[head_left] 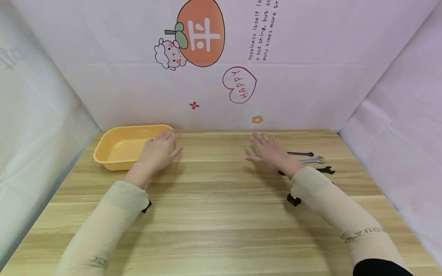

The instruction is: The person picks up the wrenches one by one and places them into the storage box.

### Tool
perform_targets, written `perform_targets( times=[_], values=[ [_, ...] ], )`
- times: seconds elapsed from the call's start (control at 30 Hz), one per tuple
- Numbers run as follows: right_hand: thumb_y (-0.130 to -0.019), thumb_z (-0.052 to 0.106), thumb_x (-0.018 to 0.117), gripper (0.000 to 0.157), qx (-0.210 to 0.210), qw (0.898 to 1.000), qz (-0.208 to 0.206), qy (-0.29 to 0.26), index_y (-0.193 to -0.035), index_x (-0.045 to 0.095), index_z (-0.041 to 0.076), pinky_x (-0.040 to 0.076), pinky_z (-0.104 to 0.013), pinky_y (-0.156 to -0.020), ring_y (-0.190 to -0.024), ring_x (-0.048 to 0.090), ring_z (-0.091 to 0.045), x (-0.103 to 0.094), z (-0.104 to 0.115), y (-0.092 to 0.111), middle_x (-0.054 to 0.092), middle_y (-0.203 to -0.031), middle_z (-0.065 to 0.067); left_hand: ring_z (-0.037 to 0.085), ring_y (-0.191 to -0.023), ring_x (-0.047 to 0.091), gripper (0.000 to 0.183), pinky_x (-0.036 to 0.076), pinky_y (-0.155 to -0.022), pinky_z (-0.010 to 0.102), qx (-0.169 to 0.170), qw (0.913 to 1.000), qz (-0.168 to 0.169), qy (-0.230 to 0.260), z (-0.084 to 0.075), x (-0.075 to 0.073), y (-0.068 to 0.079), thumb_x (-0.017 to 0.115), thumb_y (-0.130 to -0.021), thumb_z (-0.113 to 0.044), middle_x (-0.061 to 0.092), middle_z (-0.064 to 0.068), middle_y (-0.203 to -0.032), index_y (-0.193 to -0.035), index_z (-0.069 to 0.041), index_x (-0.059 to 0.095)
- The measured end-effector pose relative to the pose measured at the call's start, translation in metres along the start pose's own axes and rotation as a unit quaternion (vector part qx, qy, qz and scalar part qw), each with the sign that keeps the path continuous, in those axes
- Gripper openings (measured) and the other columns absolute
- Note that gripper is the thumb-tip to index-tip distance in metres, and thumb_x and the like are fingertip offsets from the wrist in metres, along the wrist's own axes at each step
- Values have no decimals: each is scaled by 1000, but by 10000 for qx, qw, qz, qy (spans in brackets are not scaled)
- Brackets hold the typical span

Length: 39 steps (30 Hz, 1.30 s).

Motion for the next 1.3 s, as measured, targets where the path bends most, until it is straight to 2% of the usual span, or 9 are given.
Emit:
perform_targets(
  times=[0.27, 0.4, 0.6, 0.8, 0.93, 1.13, 1.3],
  values=[
    [-104, 50, 56, 87, 8, 10000, -63, 32, -165, 12, 8, 7, -68, -118, -153, 5, -46, -1, -7, 9, 5, -170, -20, 43, -145, 36, 61, 36, -111, 62, 52, 9998, -215, -5, 17, -8, 13, 52, -107, -39, 38, 22, -159, -154, -2, 44],
    [-104, 49, 56, 86, -50, 10000, -53, 55, -165, 12, 7, 7, -69, -117, -153, 7, -47, 0, -10, 13, 6, -170, -20, 43, -142, 41, 57, 37, -111, 61, 110, 9994, -304, 106, 27, -10, 21, 54, -107, -35, 44, 21, -156, -153, -3, 46],
    [-104, 49, 57, 86, -154, 9998, -161, 20, -165, 14, 8, 10, -69, -117, -152, 13, -46, -1, -15, 19, 13, -169, -20, 45, -131, 52, 49, 45, -103, 61, 234, 9978, -585, 195, 41, -13, 32, 56, -106, -32, 56, 21, -145, -146, -3, 56],
    [-104, 46, 58, 84, -243, 9995, -182, -118, -165, 14, 8, 13, -67, -118, -151, 16, -48, -3, -23, 28, 17, -168, -19, 47, -124, 57, 46, 47, -98, 62, 216, 9975, -657, 155, 57, -16, 45, 57, -105, -32, 62, 24, -135, -139, 0, 62],
    [-104, 47, 57, 83, -213, 9995, -174, -174, -165, 17, 8, 17, -66, -118, -148, 23, -50, -5, -30, 33, 23, -166, -23, 47, -122, 58, 44, 47, -97, 62, 201, 9972, -698, 166, 66, -16, 51, 59, -105, -31, 64, 24, -133, -136, 0, 64],
    [-104, 49, 56, 79, -87, 9997, -91, -210, -166, 18, 15, 25, -70, -113, -141, 32, -57, -6, -38, 44, 28, -160, -32, 47, -120, 59, 42, 47, -97, 62, 248, 9971, -687, 209, 78, -15, 58, 60, -104, -30, 65, 24, -130, -134, 0, 65],
    [-105, 46, 57, 74, -195, 9996, -172, -129, -164, 25, 14, 35, -66, -110, -135, 45, -51, -9, -42, 54, 41, -153, -31, 47, -117, 60, 39, 50, -92, 62, 376, 9963, -766, 94, 83, -16, 64, 62, -104, -28, 67, 24, -127, -132, -1, 67]
  ],
)
Point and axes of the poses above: each hand's wrist, its own y-axis away from the middle knuckle, its own x-axis out of the palm, z = x × y, the point moved 6 cm from there along -y, towards the middle knuckle
